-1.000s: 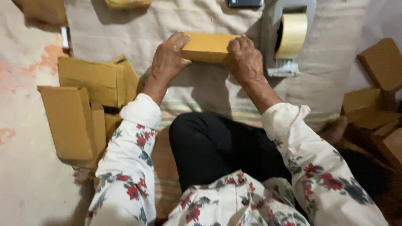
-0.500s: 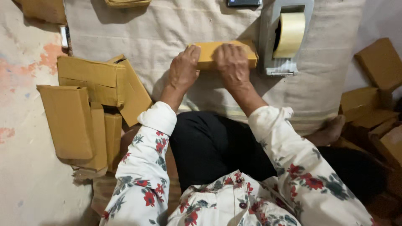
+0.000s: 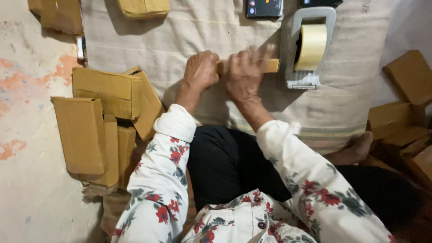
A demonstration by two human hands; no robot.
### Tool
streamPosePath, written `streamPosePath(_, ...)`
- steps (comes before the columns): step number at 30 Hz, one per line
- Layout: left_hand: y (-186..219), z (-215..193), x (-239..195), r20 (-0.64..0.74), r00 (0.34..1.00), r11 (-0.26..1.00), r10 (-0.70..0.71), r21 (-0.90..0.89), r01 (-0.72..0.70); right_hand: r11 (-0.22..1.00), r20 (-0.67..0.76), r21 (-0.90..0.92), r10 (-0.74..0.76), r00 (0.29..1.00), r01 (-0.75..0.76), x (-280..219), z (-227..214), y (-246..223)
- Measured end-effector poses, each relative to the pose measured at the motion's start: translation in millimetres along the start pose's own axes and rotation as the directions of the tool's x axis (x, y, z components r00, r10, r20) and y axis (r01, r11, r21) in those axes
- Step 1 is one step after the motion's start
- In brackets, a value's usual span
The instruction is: The person sits on a floor mat and repeatedly packs smartwatch boxes into small cardboard shipping boxes. They fold the flaps, seal the boxes with packing tape using a wall-mounted dispenser, and place the finished packages aside.
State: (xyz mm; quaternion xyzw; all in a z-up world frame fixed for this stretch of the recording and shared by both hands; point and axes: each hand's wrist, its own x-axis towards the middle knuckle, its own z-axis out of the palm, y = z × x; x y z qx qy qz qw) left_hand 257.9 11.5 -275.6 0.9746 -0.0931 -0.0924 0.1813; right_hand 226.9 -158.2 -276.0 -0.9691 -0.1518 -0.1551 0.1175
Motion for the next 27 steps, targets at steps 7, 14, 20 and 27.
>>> streamPosePath(7,20.9,-17.8,-32.6,-0.132,0.989,0.971,0.066,-0.218,-0.094,0.968,-0.262,0.157,0.23,0.937,-0.194,5.4,-11.3,-9.8)
streamPosePath(14,59.9,-44.9,-109.9,-0.494,0.868,0.997,0.036,-0.037,-0.062,0.127,0.335,0.84,0.643,0.688,-0.528,5.6,-83.6,16.9)
streamPosePath(20,99.5,-94.0,-152.9,-0.578,0.815,0.727,-0.033,-0.574,-0.377,-0.304,0.521,0.845,0.283,0.805,-0.44,-19.2,-145.8,60.0)
streamPosePath(27,159.1,-86.6,-163.2,-0.088,0.949,-0.417,-0.304,-0.883,-0.216,-0.846,0.319,0.532,0.225,0.921,0.022,-77.0,-178.5,26.2)
